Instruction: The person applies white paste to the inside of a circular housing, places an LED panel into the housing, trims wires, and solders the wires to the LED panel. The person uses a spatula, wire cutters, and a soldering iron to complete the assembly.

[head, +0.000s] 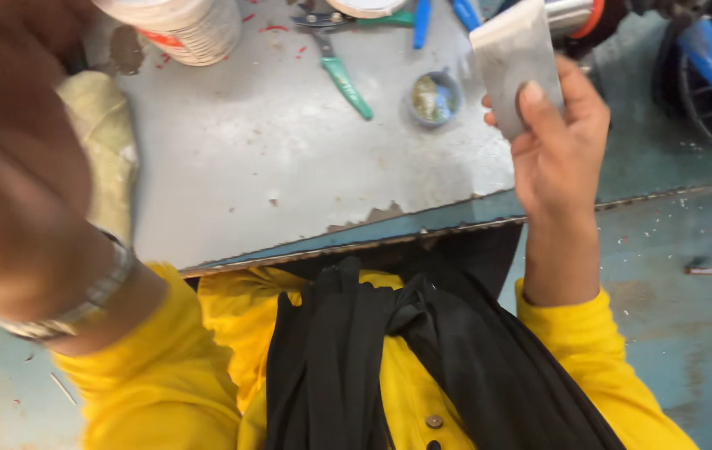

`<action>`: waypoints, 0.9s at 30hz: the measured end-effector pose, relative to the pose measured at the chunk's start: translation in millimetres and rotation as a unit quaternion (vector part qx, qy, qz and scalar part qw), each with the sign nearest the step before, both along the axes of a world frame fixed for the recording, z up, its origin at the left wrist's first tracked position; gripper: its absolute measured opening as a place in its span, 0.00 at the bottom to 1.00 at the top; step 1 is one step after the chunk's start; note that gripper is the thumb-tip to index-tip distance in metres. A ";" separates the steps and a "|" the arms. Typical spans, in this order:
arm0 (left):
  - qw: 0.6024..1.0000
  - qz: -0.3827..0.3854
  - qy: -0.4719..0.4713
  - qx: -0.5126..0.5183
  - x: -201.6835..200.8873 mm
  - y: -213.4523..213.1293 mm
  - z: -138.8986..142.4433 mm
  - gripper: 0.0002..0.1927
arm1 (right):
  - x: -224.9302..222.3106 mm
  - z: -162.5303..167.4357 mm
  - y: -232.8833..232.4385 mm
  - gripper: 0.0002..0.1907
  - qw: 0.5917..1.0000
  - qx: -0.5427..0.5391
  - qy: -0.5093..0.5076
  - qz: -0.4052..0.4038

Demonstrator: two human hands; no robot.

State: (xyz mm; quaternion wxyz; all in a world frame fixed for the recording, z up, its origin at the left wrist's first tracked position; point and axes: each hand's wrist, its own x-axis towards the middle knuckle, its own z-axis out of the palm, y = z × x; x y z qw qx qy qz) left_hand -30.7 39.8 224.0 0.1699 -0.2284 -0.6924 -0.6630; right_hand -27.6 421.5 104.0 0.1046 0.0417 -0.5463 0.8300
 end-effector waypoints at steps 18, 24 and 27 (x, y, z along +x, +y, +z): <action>0.967 0.183 -0.168 0.061 86.7 -84.2 -142.2 0.17 | -149.0 -22.8 -0.7 0.24 0.976 0.125 -0.174 0.040; 0.938 0.320 -0.026 -0.127 52.4 -126.0 -141.6 0.09 | -106.5 -1.7 -21.6 0.24 0.981 0.082 -0.150 0.092; 0.890 0.424 0.065 -0.152 -10.6 -158.3 -118.8 0.10 | -79.1 -1.2 -29.5 0.25 0.983 0.036 -0.132 0.122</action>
